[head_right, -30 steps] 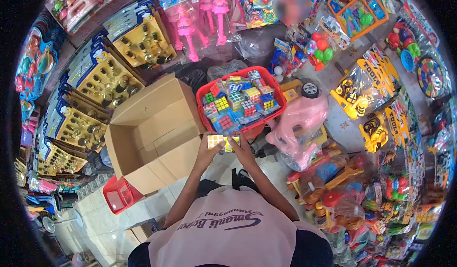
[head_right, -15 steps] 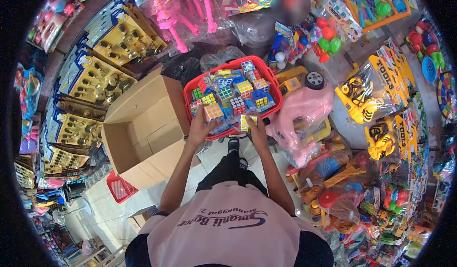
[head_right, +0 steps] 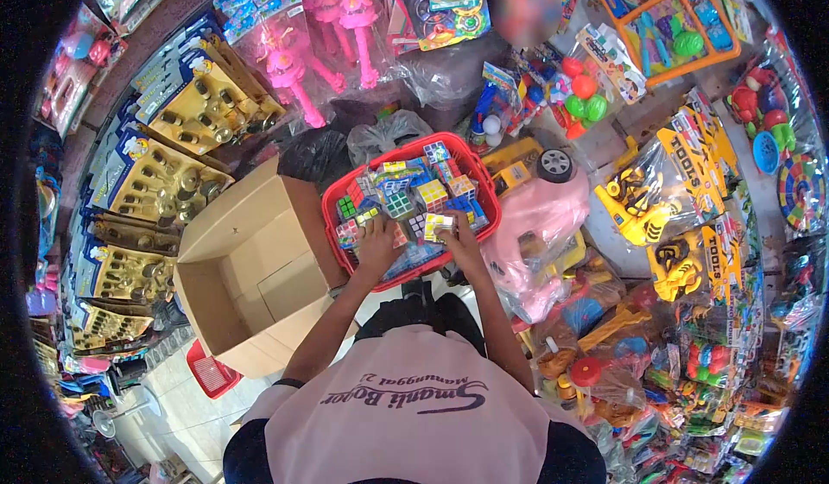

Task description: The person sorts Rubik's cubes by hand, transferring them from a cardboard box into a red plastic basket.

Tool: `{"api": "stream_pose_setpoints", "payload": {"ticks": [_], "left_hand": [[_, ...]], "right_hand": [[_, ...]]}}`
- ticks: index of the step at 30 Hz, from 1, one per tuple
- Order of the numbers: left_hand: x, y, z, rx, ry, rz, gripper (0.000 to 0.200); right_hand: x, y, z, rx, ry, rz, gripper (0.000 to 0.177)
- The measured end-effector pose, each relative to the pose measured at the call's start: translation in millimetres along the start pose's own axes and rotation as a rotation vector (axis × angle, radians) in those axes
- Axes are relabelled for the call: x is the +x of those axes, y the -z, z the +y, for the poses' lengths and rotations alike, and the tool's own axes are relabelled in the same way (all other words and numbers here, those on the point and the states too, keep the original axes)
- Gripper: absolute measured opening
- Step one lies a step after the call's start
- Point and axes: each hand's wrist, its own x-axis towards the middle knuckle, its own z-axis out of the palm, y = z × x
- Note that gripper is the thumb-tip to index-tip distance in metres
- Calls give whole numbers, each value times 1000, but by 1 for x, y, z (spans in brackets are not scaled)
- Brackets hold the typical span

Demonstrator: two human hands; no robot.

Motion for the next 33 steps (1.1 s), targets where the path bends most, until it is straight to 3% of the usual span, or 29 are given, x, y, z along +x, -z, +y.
{"api": "stream_pose_setpoints", "payload": {"ticks": [1, 3, 6, 9, 15, 22, 27, 30, 33], "left_hand": [[0, 4, 3, -5, -11, -6, 62], [-3, 14, 6, -11, -28, -19, 64], [-5, 27, -2, -250, -22, -63, 64], [-6, 22, -21, -273, -135, -97, 59], [-7, 16, -18, -158, -97, -38, 50], [-11, 13, -11, -26, -63, -15, 54], [-16, 19, -9, -221, -7, -83, 53], [-19, 35, -2, -312, 46, -99, 54], [-24, 25, -3, -389, 47, -22, 52]], "right_hand": [[4, 1, 4, -26, -9, -78, 44], [5, -5, 15, 6, -3, -82, 46], [8, -13, 16, 9, 28, -70, 51], [7, -17, 14, -50, 36, -38, 53], [10, -12, 39, -286, 153, -8, 58], [2, -21, 35, -175, 175, 141, 64], [2, -16, 18, -260, 202, 82, 62], [9, -14, 9, -111, 119, 40, 64], [24, -7, 17, -299, 252, 12, 64]]}}
